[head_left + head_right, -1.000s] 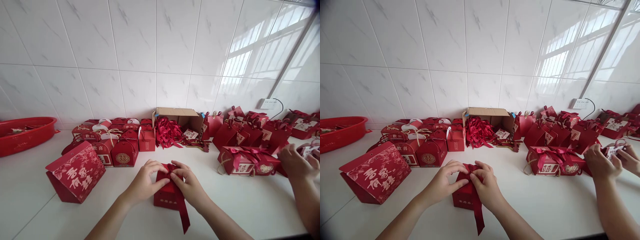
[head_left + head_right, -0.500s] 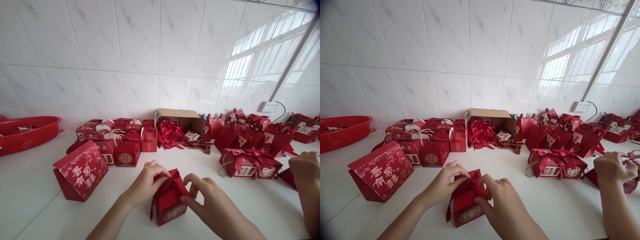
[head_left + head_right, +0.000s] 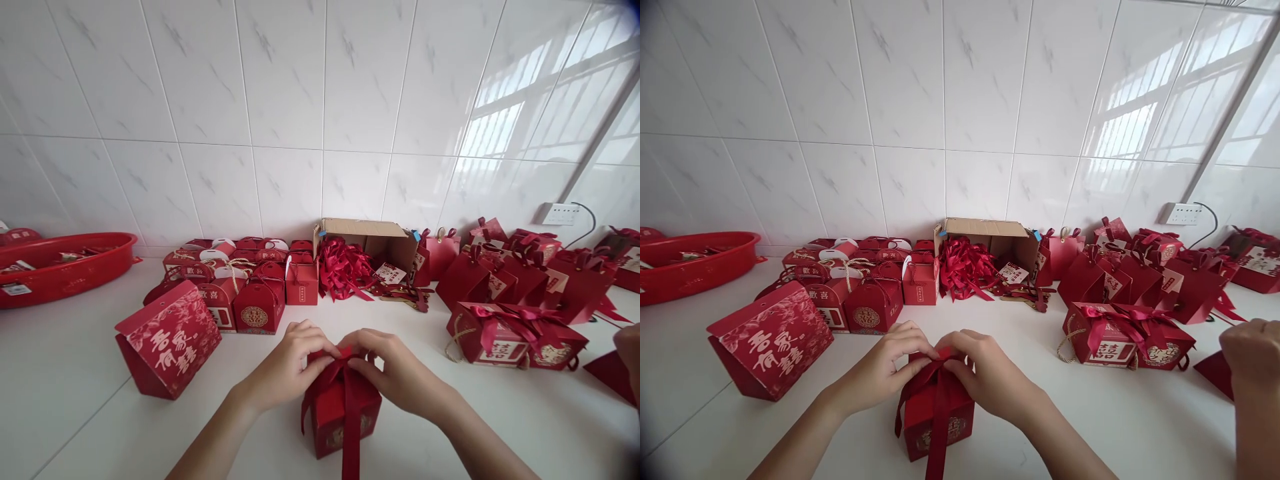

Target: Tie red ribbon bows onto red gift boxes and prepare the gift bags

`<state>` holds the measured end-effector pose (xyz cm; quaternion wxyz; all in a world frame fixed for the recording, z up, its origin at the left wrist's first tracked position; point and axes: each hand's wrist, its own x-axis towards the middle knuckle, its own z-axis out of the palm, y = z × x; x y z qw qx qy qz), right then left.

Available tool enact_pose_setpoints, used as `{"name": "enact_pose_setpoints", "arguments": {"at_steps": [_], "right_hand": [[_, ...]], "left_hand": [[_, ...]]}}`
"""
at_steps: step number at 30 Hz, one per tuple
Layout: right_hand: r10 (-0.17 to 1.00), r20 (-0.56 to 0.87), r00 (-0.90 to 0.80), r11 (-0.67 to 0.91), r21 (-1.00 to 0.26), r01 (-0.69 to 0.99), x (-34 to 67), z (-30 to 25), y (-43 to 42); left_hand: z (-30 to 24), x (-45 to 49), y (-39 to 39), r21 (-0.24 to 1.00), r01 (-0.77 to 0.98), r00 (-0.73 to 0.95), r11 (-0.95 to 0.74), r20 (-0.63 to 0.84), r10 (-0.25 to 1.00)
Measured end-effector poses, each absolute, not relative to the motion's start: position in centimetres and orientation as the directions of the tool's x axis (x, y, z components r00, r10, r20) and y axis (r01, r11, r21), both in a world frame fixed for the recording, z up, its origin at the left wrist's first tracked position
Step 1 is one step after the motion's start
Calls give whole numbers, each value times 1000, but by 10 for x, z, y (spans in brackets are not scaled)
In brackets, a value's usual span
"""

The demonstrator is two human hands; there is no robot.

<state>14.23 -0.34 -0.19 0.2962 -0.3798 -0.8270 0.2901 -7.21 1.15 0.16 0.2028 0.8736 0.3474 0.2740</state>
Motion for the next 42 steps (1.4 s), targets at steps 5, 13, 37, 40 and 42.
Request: {"name": "enact_pose_setpoints", "arguments": {"at_steps": [5,13,37,40,42], "right_hand": [[628,349,-696,775,-367,515,149,-10,-5],[582,318,-749,811,-300,503,142,-12,0],[622,364,-693,673,-702,234,142,-30,10],[585,367,-723,686,-700,200,144,-25,10],[594,365,-717,663,-727,179,145,-24,10]], "left_hand": [[10,-72,16,505,536,637,-676,284,717],[27,-66,24,369,631,658,-682,211,723],[35,-69,34,601,595,730,-534,-126,671],[31,-70,33,632,575,728,-519,-107,677],[30,-73,34,632,577,719,-518,-92,689]]}}
